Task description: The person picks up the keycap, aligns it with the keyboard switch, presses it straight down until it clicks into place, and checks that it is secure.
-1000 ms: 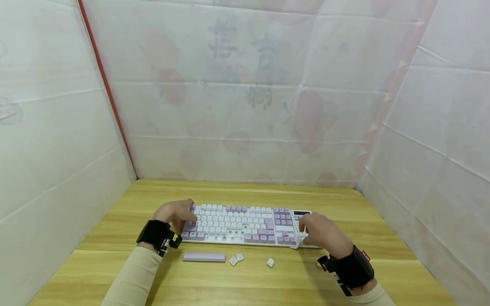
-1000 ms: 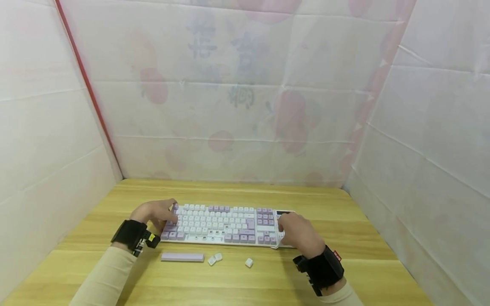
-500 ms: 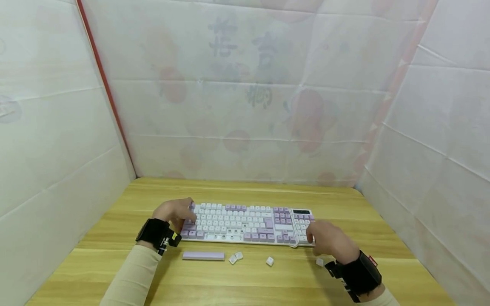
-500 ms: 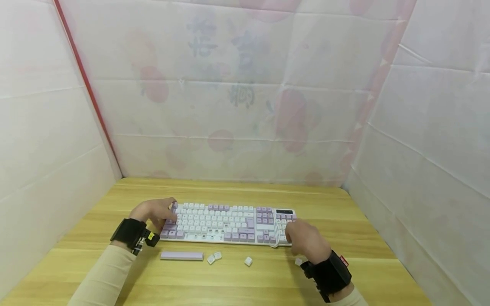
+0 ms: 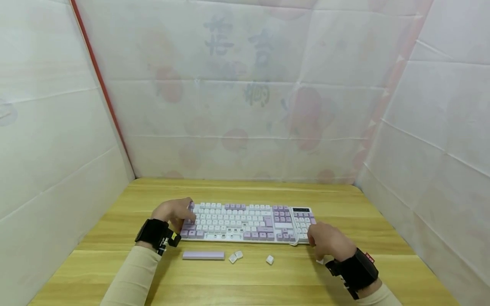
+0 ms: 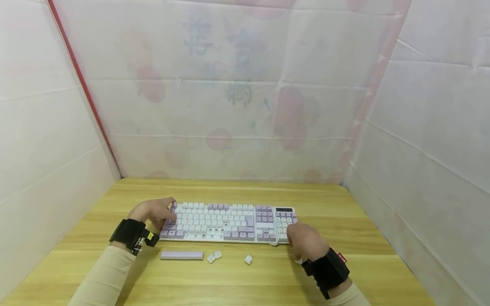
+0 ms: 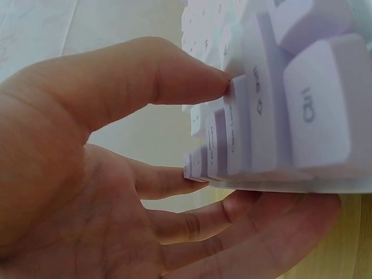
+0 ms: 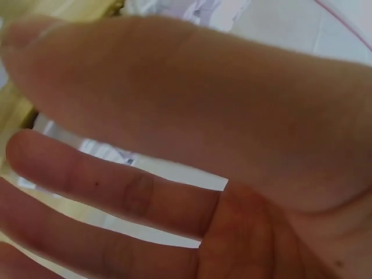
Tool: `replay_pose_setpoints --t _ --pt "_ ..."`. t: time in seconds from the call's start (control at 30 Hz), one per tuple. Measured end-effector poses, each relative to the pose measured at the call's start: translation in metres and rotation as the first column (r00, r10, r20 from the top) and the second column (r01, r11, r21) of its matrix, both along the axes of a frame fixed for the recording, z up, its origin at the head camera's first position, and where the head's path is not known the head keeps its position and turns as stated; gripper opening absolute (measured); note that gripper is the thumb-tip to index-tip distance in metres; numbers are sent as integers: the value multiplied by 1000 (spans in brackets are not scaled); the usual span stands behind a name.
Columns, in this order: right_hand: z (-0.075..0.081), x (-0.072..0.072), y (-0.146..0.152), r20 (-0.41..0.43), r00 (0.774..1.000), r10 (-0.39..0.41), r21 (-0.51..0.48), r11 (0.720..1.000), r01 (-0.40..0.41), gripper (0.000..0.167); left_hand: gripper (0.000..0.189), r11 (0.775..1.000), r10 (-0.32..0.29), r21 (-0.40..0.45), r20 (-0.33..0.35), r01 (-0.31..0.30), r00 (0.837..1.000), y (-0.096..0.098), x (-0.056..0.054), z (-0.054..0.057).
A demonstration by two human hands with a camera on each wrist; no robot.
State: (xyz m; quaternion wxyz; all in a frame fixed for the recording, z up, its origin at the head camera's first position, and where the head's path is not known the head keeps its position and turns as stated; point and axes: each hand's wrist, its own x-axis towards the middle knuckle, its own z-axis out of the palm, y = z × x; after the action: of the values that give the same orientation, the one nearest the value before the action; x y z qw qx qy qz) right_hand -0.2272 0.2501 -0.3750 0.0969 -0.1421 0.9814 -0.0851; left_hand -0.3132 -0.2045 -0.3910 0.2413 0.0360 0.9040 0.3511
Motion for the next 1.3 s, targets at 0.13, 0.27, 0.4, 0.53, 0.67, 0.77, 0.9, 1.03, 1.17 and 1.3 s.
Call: replay_pose_setpoints --t 0.13,0.27,0.4,0.53,0.67,0.77,0.9,1.03,1.17,1.3 --pt "-3 -4 2 24 1000 -9 19 1000 8 40 74 1000 -3 -8 -4 3 1000 0 1 2" --pt "-6 -5 3 33 999 -2 43 999 1 42 73 1000 -5 -5 -3 5 1000 0 1 2" --pt "-7 -5 2 26 1000 5 32 999 -5 41 73 1000 -1 1 -3 1 1000 0 1 3" --pt "-8 -5 2 20 1000 8 29 1000 -8 40 76 1000 11 18 4 -11 1000 0 1 2" --pt "-10 -5 2 33 999 -1 30 1000 0 38 75 999 26 28 9 -26 1000 0 2 2" --pt "-11 -5 2 69 998 -12 14 1000 11 36 76 999 26 25 9 -26 1000 1 3 1" --pt "-16 -3 3 110 994 -20 7 1000 19 35 77 1000 23 14 6 -23 1000 3 6 -2" --pt "-18 -4 5 109 994 -18 10 1000 17 35 75 1000 20 8 -6 -20 1000 3 5 -3" --pt "-15 -7 5 72 997 35 15 999 -37 34 77 1000 19 2 -9 -19 1000 2 3 -2" --pt "-12 -9 8 7 988 157 -27 987 -157 30 74 1000 24 0 -10 -24 1000 1 3 0"
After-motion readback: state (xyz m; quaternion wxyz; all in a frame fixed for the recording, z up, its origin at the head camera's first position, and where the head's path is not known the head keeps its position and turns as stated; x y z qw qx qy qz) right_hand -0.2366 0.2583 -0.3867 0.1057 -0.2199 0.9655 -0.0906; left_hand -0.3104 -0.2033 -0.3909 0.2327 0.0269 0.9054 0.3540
